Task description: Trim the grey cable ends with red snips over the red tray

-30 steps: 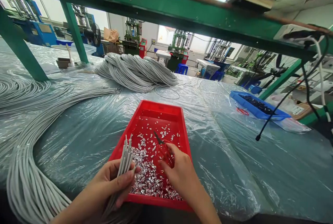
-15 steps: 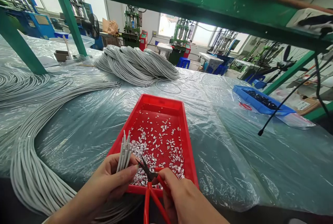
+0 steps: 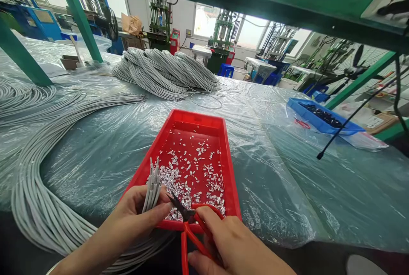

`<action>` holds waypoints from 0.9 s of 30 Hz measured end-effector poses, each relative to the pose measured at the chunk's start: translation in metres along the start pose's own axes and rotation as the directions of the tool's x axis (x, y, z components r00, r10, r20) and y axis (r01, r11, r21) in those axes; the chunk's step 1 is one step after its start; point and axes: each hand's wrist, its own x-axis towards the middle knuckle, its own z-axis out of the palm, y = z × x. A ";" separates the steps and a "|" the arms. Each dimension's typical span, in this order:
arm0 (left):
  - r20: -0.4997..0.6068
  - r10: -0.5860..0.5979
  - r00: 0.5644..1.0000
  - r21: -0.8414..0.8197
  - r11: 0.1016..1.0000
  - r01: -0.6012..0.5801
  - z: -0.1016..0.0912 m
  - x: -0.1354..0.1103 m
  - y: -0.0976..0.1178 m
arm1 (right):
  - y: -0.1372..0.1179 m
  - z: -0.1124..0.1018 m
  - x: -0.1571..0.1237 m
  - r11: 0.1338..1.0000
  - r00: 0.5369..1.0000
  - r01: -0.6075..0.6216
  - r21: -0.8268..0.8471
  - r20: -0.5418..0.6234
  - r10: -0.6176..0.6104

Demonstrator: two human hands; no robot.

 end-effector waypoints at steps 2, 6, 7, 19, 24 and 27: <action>-0.021 -0.036 0.999 -0.007 0.999 0.036 0.000 0.000 0.001 | 0.005 0.001 0.003 0.999 0.999 -0.020 0.041 -0.030 0.021; -0.031 -0.090 0.995 -0.033 0.995 0.089 0.000 0.000 0.005 | 0.021 0.007 0.019 0.984 0.978 -0.079 0.162 -0.178 0.108; -0.023 -0.098 0.995 -0.047 0.994 0.097 -0.001 0.000 0.005 | 0.025 0.008 0.024 0.973 0.966 -0.096 0.209 -0.217 0.142; -0.012 -0.094 0.996 0.008 0.996 0.094 -0.006 -0.001 0.005 | 0.003 0.007 0.008 0.932 0.975 -0.213 0.293 -0.004 0.224; 0.035 -0.008 0.999 0.065 0.998 0.006 -0.004 -0.001 0.004 | -0.006 0.004 0.002 0.979 0.986 -0.165 0.115 0.056 0.160; 0.052 0.010 0.999 0.102 0.995 -0.016 -0.002 -0.003 0.007 | -0.006 0.004 -0.001 0.990 0.991 -0.130 0.045 0.027 0.129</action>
